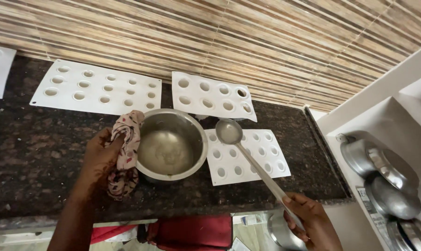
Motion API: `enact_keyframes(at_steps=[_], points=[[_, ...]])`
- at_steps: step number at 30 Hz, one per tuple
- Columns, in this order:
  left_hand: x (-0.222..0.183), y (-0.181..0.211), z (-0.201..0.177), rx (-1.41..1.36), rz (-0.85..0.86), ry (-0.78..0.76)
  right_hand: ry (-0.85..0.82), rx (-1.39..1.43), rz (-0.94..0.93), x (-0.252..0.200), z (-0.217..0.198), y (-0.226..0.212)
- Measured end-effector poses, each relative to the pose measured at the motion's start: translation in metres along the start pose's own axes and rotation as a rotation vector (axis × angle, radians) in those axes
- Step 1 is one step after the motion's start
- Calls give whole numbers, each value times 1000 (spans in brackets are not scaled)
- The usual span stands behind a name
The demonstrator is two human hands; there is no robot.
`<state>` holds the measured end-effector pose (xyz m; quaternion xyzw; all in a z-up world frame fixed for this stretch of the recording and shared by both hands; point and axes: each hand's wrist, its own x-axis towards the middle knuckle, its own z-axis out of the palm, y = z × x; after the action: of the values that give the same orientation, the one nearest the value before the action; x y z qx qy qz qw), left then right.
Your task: Using a ladle to fill white circular molds with a clear liquid substance from a small pot.
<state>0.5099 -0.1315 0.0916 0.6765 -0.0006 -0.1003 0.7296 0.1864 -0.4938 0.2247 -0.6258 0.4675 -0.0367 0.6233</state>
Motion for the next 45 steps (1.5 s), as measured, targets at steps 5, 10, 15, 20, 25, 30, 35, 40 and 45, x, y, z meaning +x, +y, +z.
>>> enact_keyframes(at_steps=[5, 10, 15, 20, 25, 30, 35, 40, 45], points=[[16, -39, -16, -123, 75, -10, 24, -63, -66, 13, 3, -2], [17, -65, -31, -314, -102, 3, -45, -44, -131, 35, 1, 10], [0, -54, -35, -518, -190, -3, -69, -80, -148, 36, 10, 4], [-4, -53, -31, -617, -151, -29, 19, -164, -114, 24, 23, -9], [-6, -51, -30, -626, -162, -9, 59, -230, -102, 19, 29, -16], [1, -63, -34, -627, -131, -13, 56, -273, -117, 22, 27, -16], [-4, -55, -32, -610, -156, -13, 35, -275, -152, 20, 28, -18], [-5, -53, -31, -625, -143, -28, 50, -299, -157, 17, 28, -19], [-2, -57, -30, -643, -146, -30, 66, -321, -163, 16, 28, -19]])
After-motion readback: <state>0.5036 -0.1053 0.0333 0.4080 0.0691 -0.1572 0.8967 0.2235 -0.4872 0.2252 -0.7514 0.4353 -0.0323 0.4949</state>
